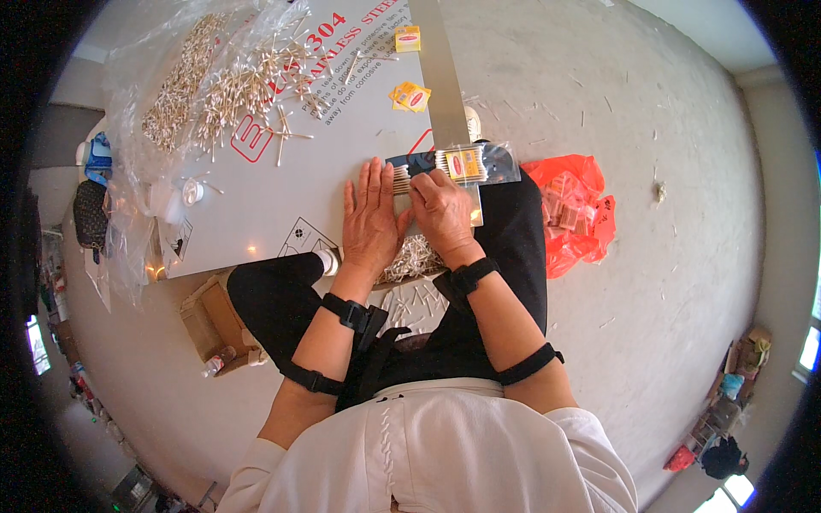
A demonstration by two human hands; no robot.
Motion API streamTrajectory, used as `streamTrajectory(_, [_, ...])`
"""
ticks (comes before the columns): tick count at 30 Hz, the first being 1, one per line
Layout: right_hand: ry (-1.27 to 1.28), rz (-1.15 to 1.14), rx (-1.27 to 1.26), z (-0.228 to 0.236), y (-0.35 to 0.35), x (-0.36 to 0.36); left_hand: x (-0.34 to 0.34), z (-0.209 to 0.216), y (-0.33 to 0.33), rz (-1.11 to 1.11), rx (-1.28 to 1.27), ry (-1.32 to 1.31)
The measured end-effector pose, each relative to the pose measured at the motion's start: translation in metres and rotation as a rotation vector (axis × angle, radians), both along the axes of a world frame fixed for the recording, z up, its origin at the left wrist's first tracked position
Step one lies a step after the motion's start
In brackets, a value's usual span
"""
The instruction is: The recorder packages small wooden sticks into a plastic bag.
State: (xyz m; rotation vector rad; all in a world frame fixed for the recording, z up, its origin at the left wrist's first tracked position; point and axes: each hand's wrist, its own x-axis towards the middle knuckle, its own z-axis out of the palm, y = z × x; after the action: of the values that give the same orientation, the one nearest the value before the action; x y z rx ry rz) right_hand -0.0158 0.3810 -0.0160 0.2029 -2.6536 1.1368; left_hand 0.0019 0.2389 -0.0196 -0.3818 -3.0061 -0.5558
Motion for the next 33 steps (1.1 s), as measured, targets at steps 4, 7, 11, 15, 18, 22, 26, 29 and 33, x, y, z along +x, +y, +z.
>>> streamTrajectory(4, [-0.007, 0.014, 0.003, 0.0003, 0.0010, 0.0001, 0.0000, 0.0000, -0.0006, -0.004, 0.003, 0.003])
streamTrajectory(7, [-0.018, 0.018, -0.006, 0.0010, 0.0009, -0.0001, -0.0002, 0.0004, -0.0005, 0.000, -0.004, -0.005])
streamTrajectory(11, [-0.028, 0.010, -0.011, 0.0034, 0.0002, 0.0002, -0.0002, -0.0010, -0.0004, -0.002, -0.009, 0.002])
streamTrajectory(15, [-0.034, 0.023, 0.021, 0.0055, 0.0006, 0.0003, -0.0001, -0.0004, -0.0010, 0.000, -0.011, -0.006])
streamTrajectory(18, [-0.042, 0.030, 0.032, 0.0033, 0.0014, 0.0001, -0.0004, -0.0005, -0.0004, 0.004, -0.010, 0.004])
streamTrajectory(22, [-0.049, 0.036, 0.025, 0.0045, 0.0014, -0.0001, 0.0002, 0.0005, -0.0006, -0.001, -0.014, -0.007])
streamTrajectory(26, [-0.064, 0.020, 0.028, 0.0057, 0.0011, -0.0001, -0.0003, 0.0004, -0.0002, 0.000, -0.043, -0.008])
streamTrajectory(29, [-0.078, 0.028, 0.033, 0.0062, 0.0003, -0.0003, 0.0003, -0.0012, -0.0013, 0.001, -0.044, 0.001])
streamTrajectory(33, [-0.095, 0.034, 0.068, 0.0084, 0.0008, -0.0014, -0.0001, -0.0002, -0.0006, 0.000, -0.049, -0.013])
